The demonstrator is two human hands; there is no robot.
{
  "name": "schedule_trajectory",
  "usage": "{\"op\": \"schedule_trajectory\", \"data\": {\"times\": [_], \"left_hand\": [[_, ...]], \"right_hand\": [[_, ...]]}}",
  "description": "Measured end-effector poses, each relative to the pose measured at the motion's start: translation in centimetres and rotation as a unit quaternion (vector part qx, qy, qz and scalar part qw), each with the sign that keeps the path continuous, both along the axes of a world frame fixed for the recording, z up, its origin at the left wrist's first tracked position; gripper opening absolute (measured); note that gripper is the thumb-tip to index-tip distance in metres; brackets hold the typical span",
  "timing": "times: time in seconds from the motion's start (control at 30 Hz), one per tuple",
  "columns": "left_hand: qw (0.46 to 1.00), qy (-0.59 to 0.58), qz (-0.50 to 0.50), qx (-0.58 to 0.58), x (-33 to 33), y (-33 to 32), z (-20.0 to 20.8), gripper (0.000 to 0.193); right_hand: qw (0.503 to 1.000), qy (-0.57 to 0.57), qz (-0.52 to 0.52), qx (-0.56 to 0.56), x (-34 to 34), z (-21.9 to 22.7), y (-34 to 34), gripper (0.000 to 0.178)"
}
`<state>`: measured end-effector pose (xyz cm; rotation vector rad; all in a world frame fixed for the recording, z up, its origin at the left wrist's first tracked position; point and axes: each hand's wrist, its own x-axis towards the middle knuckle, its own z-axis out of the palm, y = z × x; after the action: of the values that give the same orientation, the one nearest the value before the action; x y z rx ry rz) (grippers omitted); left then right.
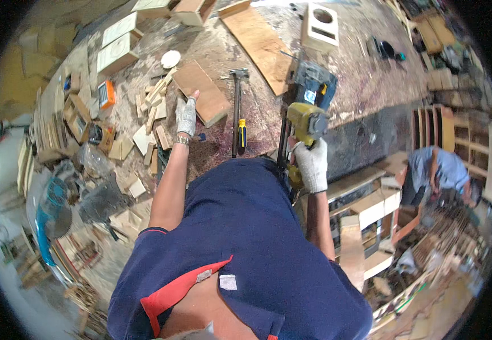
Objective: The person uses a nail gun to assemble small wooden boxes on a workbench. They pick up wooden pieces, align them, and fasten them together, then place the finished boxes aside.
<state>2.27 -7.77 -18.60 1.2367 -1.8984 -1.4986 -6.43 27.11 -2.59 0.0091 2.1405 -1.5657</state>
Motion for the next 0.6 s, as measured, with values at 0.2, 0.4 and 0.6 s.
{"op": "schedule_trajectory", "data": {"times": [0.2, 0.4, 0.6], "left_hand": [[0.995, -0.095, 0.009, 0.042, 2.2, 1.6, 0.4, 0.11], [0.994, -0.111, -0.003, 0.016, 1.6, 2.0, 1.6, 0.112], [0.993, -0.114, 0.002, -0.023, 1.4, 2.1, 1.5, 0.106]], "right_hand": [[0.985, 0.036, 0.155, 0.065, -0.2, 1.8, -4.4, 0.022], [0.941, 0.079, 0.313, 0.099, 0.0, 3.8, -10.4, 0.029], [0.912, 0.055, 0.388, 0.12, 0.5, 3.8, -14.4, 0.044]]}}
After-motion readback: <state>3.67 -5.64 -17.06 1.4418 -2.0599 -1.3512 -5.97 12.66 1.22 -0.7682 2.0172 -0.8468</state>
